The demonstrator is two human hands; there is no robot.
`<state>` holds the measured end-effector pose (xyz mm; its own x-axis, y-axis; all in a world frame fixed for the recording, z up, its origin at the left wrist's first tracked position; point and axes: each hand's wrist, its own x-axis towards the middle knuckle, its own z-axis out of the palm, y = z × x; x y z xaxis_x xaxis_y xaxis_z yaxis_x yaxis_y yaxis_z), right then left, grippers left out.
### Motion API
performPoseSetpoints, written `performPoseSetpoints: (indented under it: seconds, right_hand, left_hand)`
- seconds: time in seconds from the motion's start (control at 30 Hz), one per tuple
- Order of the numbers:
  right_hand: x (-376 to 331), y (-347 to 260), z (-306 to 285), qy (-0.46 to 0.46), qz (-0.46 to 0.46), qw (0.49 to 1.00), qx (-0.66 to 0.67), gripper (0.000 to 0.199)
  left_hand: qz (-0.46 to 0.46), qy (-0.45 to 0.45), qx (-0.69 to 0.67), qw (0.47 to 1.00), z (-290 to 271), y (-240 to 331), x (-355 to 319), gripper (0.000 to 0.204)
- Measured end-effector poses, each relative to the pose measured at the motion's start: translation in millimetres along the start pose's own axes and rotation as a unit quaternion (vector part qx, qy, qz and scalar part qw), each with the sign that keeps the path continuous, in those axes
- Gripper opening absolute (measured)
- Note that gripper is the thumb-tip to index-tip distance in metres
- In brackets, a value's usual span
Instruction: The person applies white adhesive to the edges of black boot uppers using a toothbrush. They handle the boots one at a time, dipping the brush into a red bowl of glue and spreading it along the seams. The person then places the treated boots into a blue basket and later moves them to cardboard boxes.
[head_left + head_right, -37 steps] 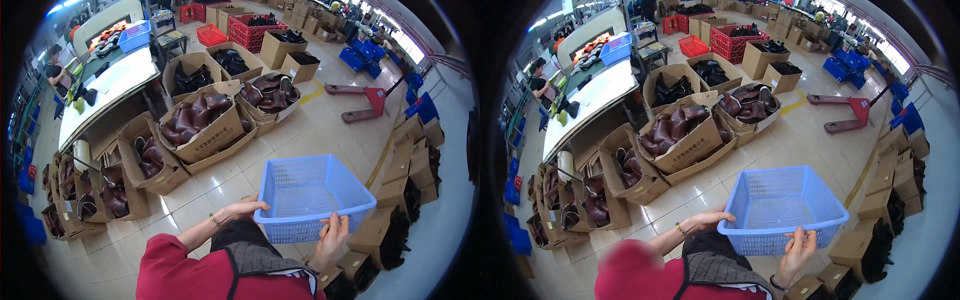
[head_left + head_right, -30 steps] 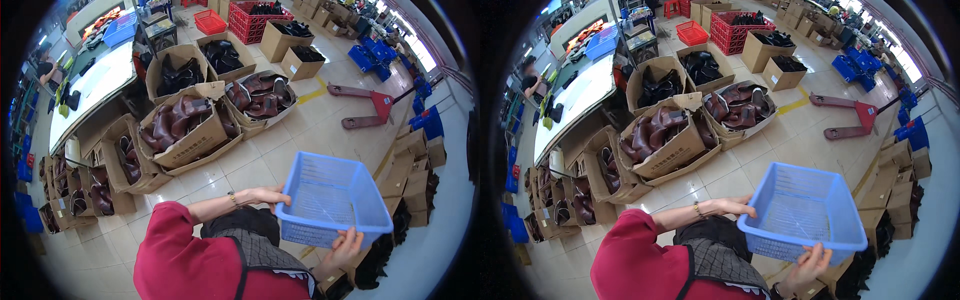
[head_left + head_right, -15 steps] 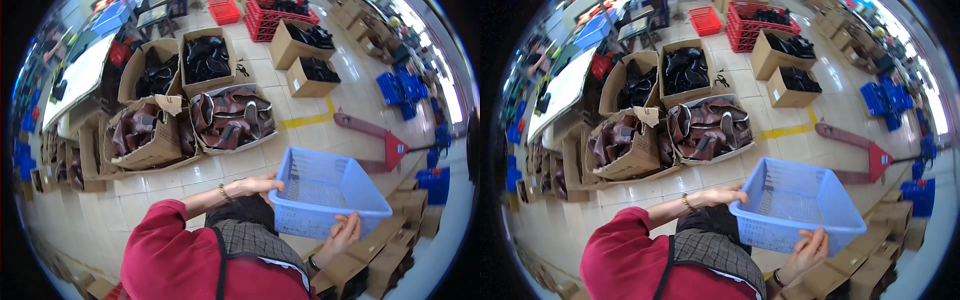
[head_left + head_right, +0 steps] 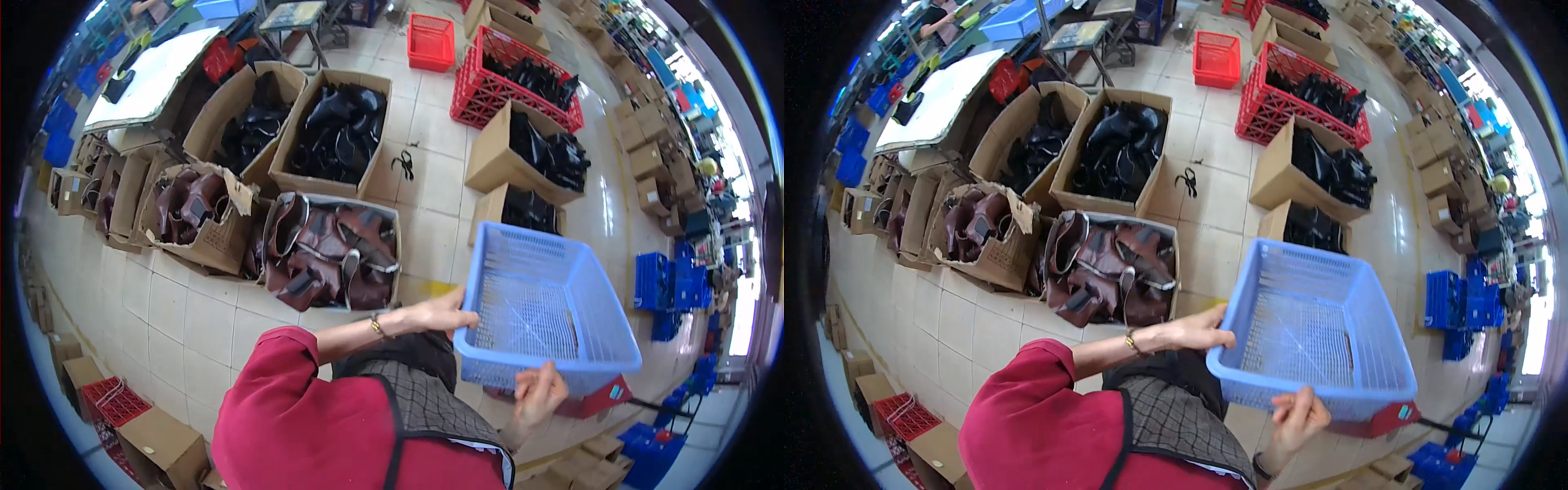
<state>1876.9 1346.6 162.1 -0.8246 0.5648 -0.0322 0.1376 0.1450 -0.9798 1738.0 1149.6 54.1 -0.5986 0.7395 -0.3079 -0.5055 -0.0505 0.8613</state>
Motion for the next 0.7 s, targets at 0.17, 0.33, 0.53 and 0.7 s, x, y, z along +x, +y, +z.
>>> performPoseSetpoints:
  seconds: [0.17, 0.33, 0.53, 0.7]
  right_hand:
    - [139, -2, 6, -0.038, -0.040, 0.996, 0.068, 0.058]
    - [299, 15, 28, -0.056, 0.009, 0.997, 0.054, 0.056]
    - [486, 41, 116, -0.248, 0.123, 0.960, -0.040, 0.056]
    - [592, 55, 269, -0.476, 0.244, 0.842, -0.071, 0.081]
  left_hand:
    - [0.014, -0.005, -0.001, 1.000, -25, 66, 122, 0.076]
    - [0.061, 0.057, 0.019, 0.996, -74, 130, 240, 0.077]
    - [0.135, 0.344, 0.112, 0.922, -147, 204, 291, 0.080]
    - [0.154, 0.571, 0.255, 0.765, -230, 242, 326, 0.092]
